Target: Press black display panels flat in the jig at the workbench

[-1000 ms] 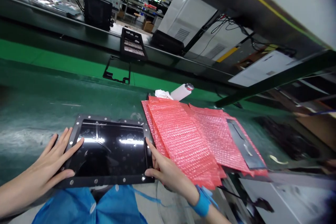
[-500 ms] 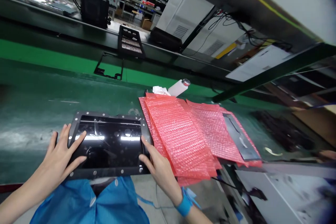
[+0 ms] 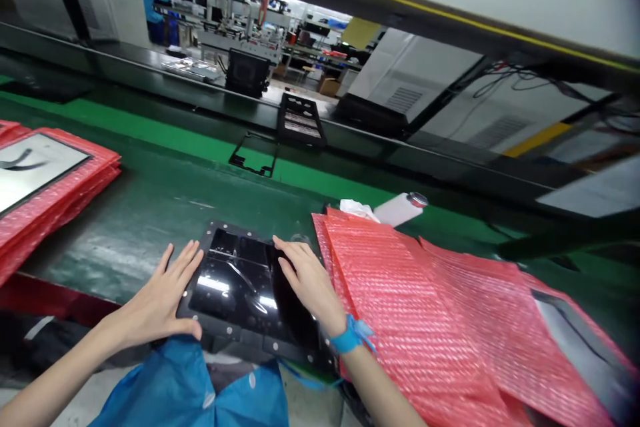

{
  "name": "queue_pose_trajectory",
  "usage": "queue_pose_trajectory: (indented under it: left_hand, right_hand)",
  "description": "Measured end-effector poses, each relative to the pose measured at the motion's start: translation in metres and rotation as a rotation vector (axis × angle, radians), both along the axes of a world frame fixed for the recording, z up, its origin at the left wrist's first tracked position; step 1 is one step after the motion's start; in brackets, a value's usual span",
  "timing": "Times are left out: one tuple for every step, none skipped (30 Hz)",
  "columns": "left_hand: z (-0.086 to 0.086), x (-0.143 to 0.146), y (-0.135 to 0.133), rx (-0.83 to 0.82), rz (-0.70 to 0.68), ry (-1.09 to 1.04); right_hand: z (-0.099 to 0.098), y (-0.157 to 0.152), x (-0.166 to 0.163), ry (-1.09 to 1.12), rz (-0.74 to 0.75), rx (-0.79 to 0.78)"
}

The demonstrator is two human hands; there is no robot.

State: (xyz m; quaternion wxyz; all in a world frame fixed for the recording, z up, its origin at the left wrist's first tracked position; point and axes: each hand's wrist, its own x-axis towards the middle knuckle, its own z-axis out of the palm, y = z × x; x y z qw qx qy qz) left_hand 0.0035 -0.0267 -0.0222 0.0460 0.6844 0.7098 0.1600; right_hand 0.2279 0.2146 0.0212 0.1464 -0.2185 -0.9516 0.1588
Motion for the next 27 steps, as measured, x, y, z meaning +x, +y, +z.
queue_pose_trajectory:
  left_hand:
    - [0.003,-0.001,-0.002,-0.01,-0.009,-0.016]
    - [0.005,-0.001,-0.003,-0.014,-0.007,-0.033]
    - [0.006,-0.001,-0.004,-0.015,-0.002,-0.049]
    - [0.008,0.0,-0.004,-0.014,0.005,-0.065]
    - [0.009,0.001,-0.003,-0.013,0.011,-0.079]
    - [0.009,0.003,-0.003,-0.013,0.015,-0.09]
    - [0.01,0.004,-0.002,-0.013,0.02,-0.099]
    - [0.01,0.005,-0.001,-0.013,0.025,-0.106]
    - [0.01,0.006,0.0,-0.012,0.031,-0.114]
    - [0.011,0.006,0.0,-0.008,0.036,-0.123]
    - [0.011,0.007,0.001,-0.004,0.04,-0.131]
    - [0.011,0.008,0.001,-0.002,0.044,-0.14]
    - [0.011,0.008,0.001,-0.002,0.048,-0.149]
    - [0.012,0.008,0.001,-0.004,0.053,-0.157]
    - [0.012,0.008,0.0,-0.008,0.055,-0.162]
    - [0.012,0.008,0.0,-0.013,0.055,-0.167]
    - [0.012,0.008,0.0,-0.017,0.054,-0.17]
    - [0.012,0.008,-0.001,-0.017,0.053,-0.174]
    - [0.011,0.007,-0.001,-0.015,0.052,-0.178]
    - [0.011,0.007,-0.002,-0.015,0.05,-0.184]
    - [0.011,0.007,-0.002,-0.014,0.05,-0.19]
    - [0.011,0.006,-0.002,-0.015,0.05,-0.195]
    - [0.011,0.007,-0.002,-0.017,0.048,-0.196]
    - [0.011,0.007,-0.001,-0.017,0.047,-0.197]
    - [0.01,0.008,0.0,-0.013,0.047,-0.202]
    - [0.01,0.009,0.001,-0.005,0.051,-0.213]
    - [0.009,0.011,0.003,0.007,0.062,-0.232]
  right_hand:
    - [-0.003,0.002,-0.004,0.001,0.017,0.001]
    - [-0.006,0.003,-0.006,0.001,0.03,0.003]
    - [-0.009,0.004,-0.008,0.001,0.04,0.005]
    - [-0.011,0.004,-0.01,-0.001,0.046,0.011]
    - [-0.014,0.004,-0.011,-0.006,0.05,0.025]
    - [-0.016,0.004,-0.013,-0.01,0.053,0.039]
    - [-0.018,0.004,-0.014,-0.003,0.055,0.042]
    - [-0.021,0.005,-0.016,0.016,0.054,0.029]
    - [-0.023,0.007,-0.018,0.044,0.052,0.004]
    - [-0.026,0.009,-0.02,0.079,0.049,-0.033]
    - [-0.028,0.011,-0.023,0.115,0.046,-0.077]
    - [-0.03,0.015,-0.025,0.146,0.043,-0.118]
    - [-0.031,0.018,-0.028,0.167,0.039,-0.15]
    - [-0.032,0.021,-0.03,0.181,0.035,-0.178]
    - [-0.032,0.025,-0.031,0.191,0.029,-0.21]
    - [-0.032,0.028,-0.032,0.199,0.023,-0.242]
    - [-0.03,0.03,-0.032,0.2,0.022,-0.274]
    - [-0.026,0.033,-0.032,0.196,0.026,-0.305]
    - [-0.022,0.035,-0.032,0.188,0.037,-0.33]
    - [-0.017,0.036,-0.031,0.177,0.053,-0.358]
    - [-0.011,0.038,-0.031,0.16,0.072,-0.392]
    - [-0.005,0.039,-0.03,0.143,0.09,-0.435]
    - [0.002,0.039,-0.03,0.127,0.104,-0.485]
    - [0.008,0.04,-0.029,0.115,0.114,-0.541]
    - [0.014,0.039,-0.029,0.111,0.119,-0.595]
    - [0.019,0.039,-0.028,0.114,0.119,-0.64]
    - [0.024,0.038,-0.028,0.123,0.116,-0.67]
